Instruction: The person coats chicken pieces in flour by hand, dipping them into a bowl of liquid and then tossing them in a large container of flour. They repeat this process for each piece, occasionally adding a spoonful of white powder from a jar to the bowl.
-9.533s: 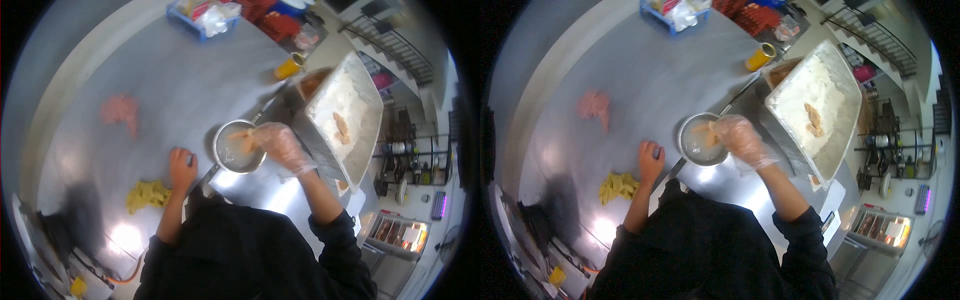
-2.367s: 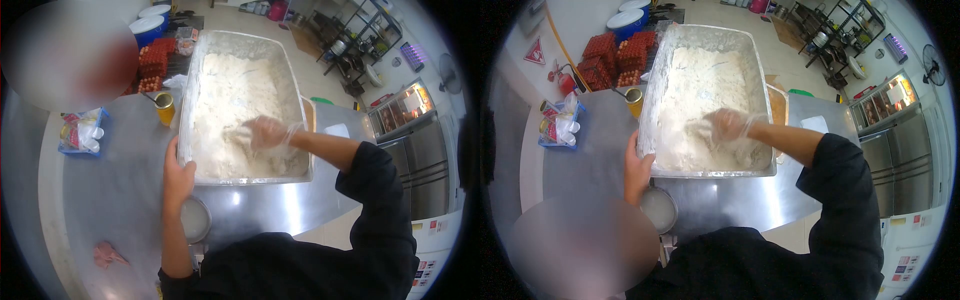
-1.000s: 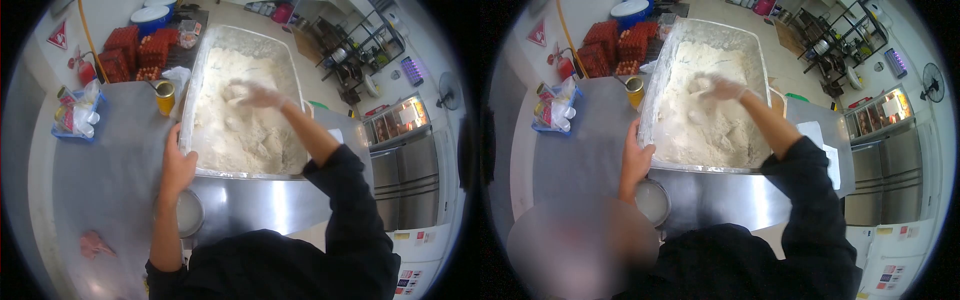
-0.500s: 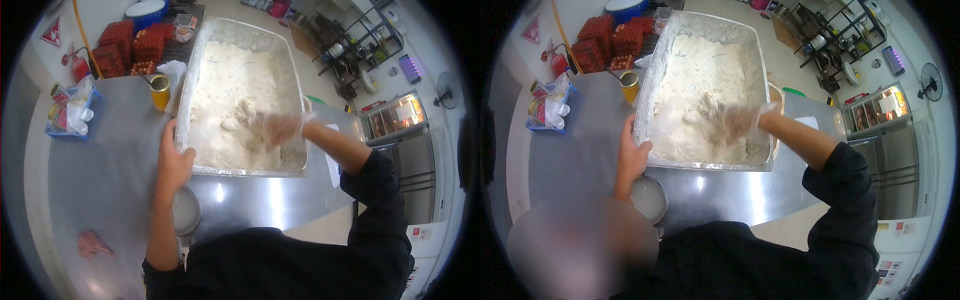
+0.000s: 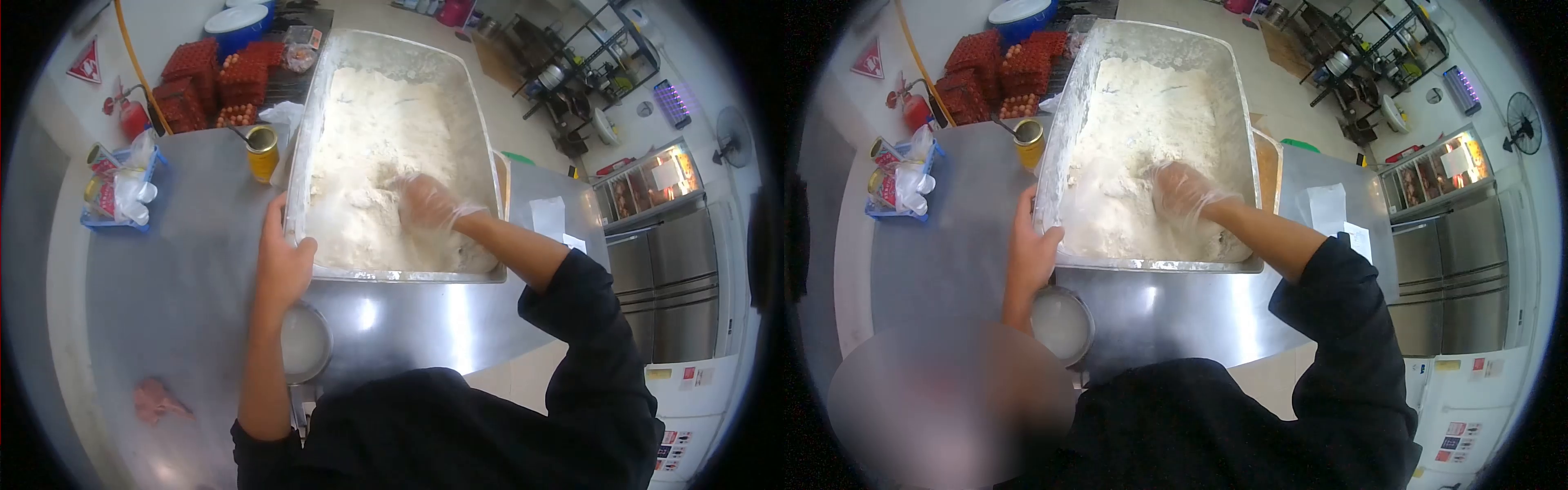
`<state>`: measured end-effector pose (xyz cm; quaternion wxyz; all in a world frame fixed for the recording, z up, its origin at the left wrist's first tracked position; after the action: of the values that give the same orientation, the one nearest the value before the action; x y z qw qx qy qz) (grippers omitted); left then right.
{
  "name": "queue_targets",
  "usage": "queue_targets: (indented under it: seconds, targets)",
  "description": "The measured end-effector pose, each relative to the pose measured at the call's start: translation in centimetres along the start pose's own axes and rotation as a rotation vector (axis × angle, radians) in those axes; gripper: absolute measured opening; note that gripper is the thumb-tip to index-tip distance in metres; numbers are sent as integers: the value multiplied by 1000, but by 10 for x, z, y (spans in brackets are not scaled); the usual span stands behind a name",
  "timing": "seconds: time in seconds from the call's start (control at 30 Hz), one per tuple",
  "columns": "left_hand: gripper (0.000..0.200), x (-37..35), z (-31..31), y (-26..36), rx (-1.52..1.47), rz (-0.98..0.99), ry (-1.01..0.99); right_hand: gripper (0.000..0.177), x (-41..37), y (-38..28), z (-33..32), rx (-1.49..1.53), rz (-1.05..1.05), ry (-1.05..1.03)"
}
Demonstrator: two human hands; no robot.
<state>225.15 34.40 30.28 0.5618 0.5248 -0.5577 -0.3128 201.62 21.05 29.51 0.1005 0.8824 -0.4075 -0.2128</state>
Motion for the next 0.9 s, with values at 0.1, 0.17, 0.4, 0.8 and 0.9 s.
queue_targets:
  seconds: [0.1,0.17,0.4,0.8,0.9]
  targets:
    - [62,1,0,3,11,3,1,34,2,32,27,-137,-111,615]
    - [62,0,-1,2,7,-5,-5,59,5,60,17,605,-73,400]
    - [63,0,0,-4,-16,-8,-16,88,17,48,-56,679,-80,-123]
    - [34,26,39,58,885,540,-384,49,59,7,0,591,89,-8]
    - [23,28,50,45,896,534,-516,51,61,43,-1,622,210,116]
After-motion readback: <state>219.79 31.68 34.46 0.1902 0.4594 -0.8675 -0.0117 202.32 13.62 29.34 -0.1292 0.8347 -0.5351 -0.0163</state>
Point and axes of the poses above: each hand's wrist, its own x-axis towards the middle knuckle, its own z-axis out of the palm, y = z × x, the point moved 3 cm from there along x, towards the middle knuckle, and after that the axes turned 14 degrees about z, right-handed, at the moved point
